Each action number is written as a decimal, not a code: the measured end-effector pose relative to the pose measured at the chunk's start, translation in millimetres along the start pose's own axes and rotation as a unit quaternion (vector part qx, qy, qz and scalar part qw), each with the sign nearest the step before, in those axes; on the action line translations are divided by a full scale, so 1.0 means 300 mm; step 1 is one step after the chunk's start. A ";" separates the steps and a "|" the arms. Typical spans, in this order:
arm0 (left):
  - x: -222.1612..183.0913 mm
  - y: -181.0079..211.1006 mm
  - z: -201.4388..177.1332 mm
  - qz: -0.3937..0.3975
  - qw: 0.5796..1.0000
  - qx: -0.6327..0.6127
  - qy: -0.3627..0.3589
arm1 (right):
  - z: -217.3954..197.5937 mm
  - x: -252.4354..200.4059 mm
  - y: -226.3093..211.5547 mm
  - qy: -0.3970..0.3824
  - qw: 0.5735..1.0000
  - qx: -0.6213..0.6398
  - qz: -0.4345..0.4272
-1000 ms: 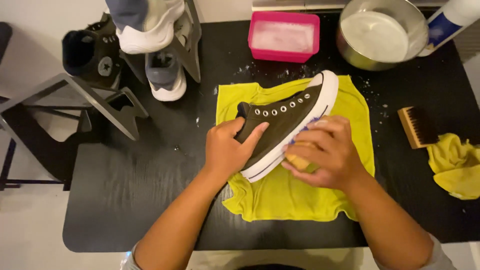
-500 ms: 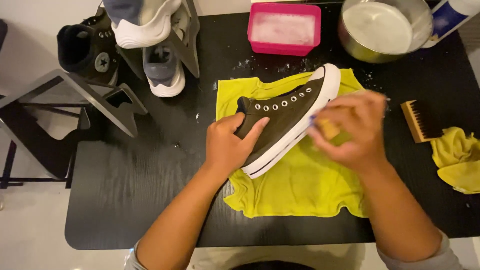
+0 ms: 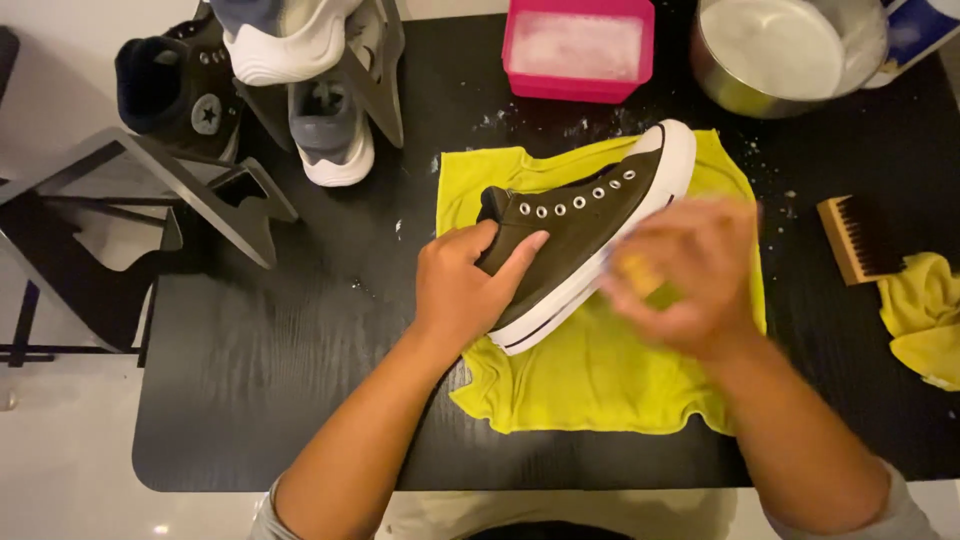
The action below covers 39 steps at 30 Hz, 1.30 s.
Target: Cleaning a high-top sneaker by scrubbing the sole and canvas with a brush and wiping it with a cloth.
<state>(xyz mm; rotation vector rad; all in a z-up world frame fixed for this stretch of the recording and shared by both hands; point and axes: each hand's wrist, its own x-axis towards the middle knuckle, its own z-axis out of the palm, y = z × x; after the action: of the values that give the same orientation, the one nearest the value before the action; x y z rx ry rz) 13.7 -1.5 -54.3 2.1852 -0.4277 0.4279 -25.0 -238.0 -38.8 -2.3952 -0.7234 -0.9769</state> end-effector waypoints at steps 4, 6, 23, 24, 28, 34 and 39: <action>0.006 -0.006 -0.001 0.002 1.000 -0.012 -0.001 | 0.023 -0.011 0.005 -0.027 0.991 0.017 -0.130; -0.002 -0.010 0.004 0.005 1.000 -0.010 0.005 | 0.001 -0.014 0.057 -0.014 0.997 -0.012 -0.071; -0.011 0.006 0.011 0.077 0.997 -0.006 0.017 | -0.037 -0.007 0.053 0.014 1.000 0.008 0.022; -0.014 0.004 0.009 0.078 0.997 -0.001 0.023 | -0.022 -0.004 0.018 -0.011 0.998 0.059 0.004; -0.008 0.008 0.002 0.066 0.998 -0.011 0.016 | 0.007 -0.015 0.045 -0.018 0.988 -0.003 -0.153; -0.012 0.015 0.005 0.083 0.996 -0.001 0.020 | -0.075 -0.012 0.097 0.058 0.996 -0.057 0.031; -0.007 0.018 0.000 0.090 0.996 -0.016 0.017 | 0.029 -0.024 0.007 -0.026 0.988 -0.019 -0.153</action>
<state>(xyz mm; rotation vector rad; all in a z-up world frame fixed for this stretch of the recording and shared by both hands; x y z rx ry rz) 9.4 -4.2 -51.7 2.1140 -0.6103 0.5525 -23.9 -236.8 -50.1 -2.3946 -1.1254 -1.0578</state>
